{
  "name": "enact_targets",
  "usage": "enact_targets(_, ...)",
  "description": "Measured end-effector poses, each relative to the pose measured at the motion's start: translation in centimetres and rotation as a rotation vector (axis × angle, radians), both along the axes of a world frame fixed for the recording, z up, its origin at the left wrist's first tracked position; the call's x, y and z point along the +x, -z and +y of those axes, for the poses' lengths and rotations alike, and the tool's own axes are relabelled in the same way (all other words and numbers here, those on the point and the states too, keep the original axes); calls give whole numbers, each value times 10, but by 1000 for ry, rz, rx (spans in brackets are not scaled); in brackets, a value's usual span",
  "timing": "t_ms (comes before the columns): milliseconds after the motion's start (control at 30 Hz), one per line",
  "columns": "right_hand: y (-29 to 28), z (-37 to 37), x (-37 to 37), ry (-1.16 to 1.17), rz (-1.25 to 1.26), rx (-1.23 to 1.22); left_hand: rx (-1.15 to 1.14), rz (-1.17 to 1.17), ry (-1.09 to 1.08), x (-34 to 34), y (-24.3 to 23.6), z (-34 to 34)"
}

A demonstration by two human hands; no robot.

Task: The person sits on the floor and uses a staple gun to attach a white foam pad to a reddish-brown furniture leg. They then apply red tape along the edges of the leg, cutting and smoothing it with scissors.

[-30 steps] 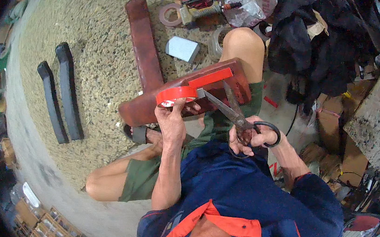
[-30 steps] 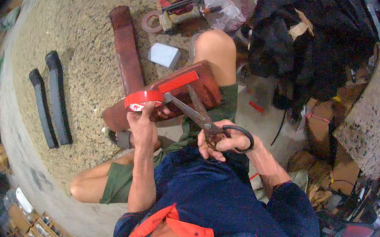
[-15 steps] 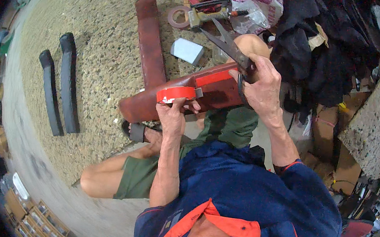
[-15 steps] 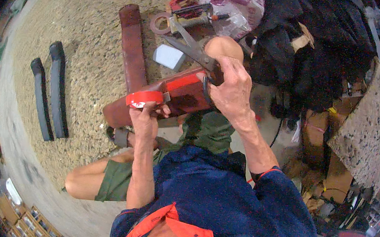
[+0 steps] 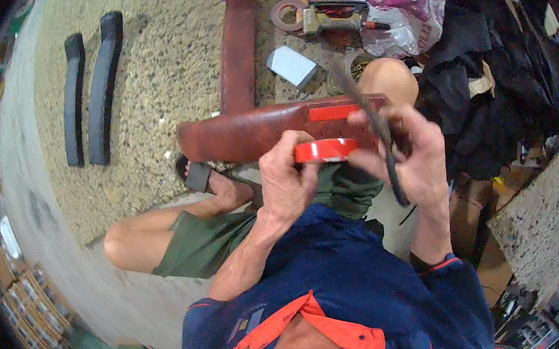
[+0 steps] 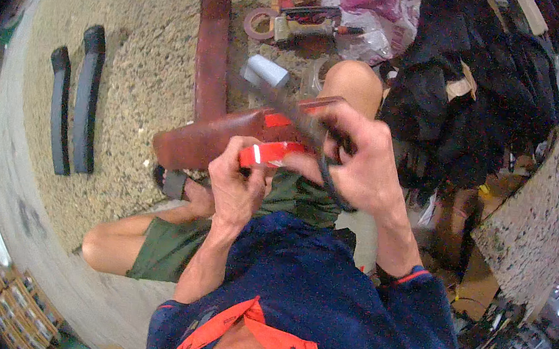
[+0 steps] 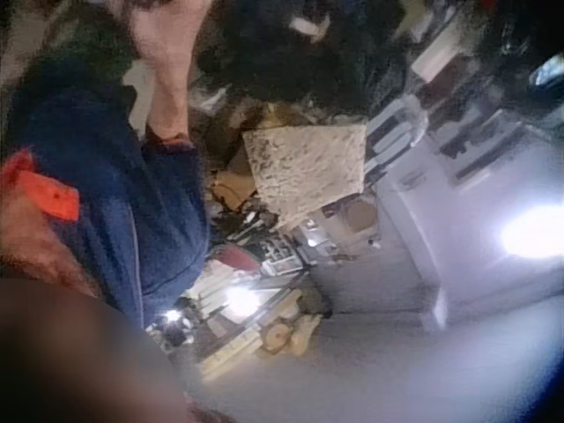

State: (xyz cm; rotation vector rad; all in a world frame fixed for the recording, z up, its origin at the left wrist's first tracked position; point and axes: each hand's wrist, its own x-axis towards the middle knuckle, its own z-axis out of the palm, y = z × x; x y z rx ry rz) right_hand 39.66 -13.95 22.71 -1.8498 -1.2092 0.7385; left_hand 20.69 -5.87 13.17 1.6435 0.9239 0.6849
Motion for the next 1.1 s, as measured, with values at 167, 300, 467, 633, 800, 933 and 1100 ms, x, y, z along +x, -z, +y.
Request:
enact_targets(167,-4,-24,-13,5,126,-130,181,30,101,-4,-18,-7)
enact_targets(300,9,-40,-3,194,161,-81,-212,-197,132,-17,-16,-3)
enact_targets(467,38,-59,22,122,584,166,-1029,-399,123,-29,7,4)
enact_targets(633,52,-61,26,-33,589,186,-1242,-638,200,-25,16,-6)
enact_targets(800,45,-54,9,-19,464,193,-1344,-666,202,-23,13,-9)
enact_targets(933,37,-53,5,10,549,116,-1388,-689,177,-22,16,-10)
enact_targets(1100,13,-48,19,-68,38,-41,-1303,-643,28,-23,26,-14)
